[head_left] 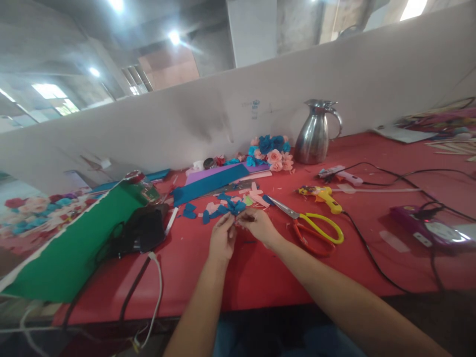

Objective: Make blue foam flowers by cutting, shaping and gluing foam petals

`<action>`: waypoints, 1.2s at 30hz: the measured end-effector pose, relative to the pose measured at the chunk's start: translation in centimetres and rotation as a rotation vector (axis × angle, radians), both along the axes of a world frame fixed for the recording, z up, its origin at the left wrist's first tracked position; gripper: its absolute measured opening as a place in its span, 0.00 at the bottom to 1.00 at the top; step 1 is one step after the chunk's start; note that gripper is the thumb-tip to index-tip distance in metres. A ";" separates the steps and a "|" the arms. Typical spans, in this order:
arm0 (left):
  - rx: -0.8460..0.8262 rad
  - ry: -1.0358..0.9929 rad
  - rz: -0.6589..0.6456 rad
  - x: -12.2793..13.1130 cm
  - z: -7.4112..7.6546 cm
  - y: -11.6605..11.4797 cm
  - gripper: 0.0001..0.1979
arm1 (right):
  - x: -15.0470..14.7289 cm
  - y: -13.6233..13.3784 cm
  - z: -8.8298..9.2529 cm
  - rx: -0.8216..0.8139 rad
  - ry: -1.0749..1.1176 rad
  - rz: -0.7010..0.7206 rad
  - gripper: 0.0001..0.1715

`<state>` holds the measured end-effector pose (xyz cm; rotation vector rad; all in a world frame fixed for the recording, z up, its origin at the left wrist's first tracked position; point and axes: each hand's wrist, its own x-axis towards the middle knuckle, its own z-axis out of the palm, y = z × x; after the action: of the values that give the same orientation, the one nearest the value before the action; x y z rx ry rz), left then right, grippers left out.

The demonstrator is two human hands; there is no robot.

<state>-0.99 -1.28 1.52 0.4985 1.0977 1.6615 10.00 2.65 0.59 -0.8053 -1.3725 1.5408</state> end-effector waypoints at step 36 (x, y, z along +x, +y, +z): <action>0.155 0.110 0.002 0.9 0.5 -0.4 0.13 | 1.5 0.0 2.5 -0.196 0.170 0.081 0.07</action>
<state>-0.09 -1.67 2.05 0.6957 1.0527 1.7469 11.50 2.66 3.05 -0.7239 -1.1552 1.7852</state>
